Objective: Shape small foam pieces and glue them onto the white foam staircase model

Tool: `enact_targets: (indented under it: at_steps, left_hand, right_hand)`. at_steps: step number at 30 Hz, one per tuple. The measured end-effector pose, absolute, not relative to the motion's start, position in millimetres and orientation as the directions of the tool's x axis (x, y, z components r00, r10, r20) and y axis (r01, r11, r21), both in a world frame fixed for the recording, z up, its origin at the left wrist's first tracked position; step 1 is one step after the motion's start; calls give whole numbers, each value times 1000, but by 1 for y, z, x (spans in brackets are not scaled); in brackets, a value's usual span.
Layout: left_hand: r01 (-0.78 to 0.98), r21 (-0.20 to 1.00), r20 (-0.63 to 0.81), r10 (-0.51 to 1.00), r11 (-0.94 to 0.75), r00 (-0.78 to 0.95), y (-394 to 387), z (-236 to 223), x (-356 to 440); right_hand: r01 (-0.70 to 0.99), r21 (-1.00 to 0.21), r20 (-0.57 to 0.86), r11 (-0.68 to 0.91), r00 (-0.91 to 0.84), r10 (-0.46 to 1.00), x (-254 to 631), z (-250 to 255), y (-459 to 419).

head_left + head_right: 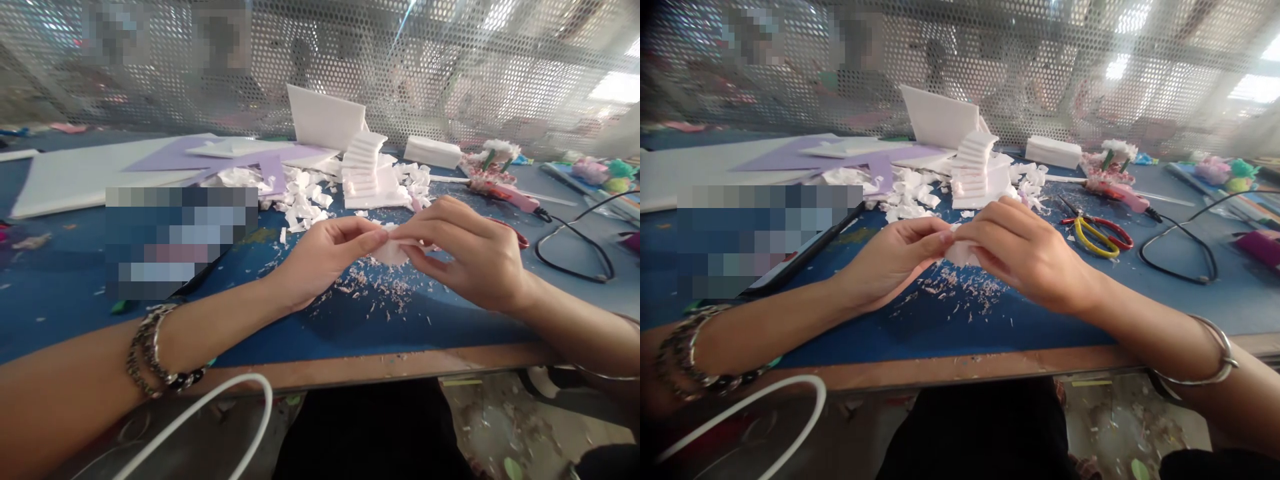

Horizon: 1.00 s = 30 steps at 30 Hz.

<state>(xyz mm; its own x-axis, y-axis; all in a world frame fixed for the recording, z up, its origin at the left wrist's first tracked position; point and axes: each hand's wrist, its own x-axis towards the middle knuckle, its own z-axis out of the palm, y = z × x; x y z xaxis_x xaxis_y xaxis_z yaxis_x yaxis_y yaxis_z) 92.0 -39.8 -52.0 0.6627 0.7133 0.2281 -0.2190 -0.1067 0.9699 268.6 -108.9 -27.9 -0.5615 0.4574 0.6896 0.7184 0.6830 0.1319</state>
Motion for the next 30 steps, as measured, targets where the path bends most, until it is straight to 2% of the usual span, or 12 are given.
enact_targets:
  at_steps: [9, 19, 25, 30]
  left_hand:
    - [-202, 974, 217, 679, -104, 701, -38, -55, 93]
    - [-230, 955, 295, 682, -188, 669, -42, -54, 94]
    - [-284, 944, 317, 705, -168, 635, -44, -54, 97]
    - [-285, 931, 358, 716, -227, 599, -46, -53, 98]
  right_hand:
    - [716, 165, 709, 679, -564, 423, 269, -28, -109]
    - [738, -43, 728, 674, -439, 527, 264, -26, -110]
    - [764, -58, 777, 642, -369, 510, 260, -30, -110]
    - [776, -84, 796, 625, -325, 511, 261, -32, -110]
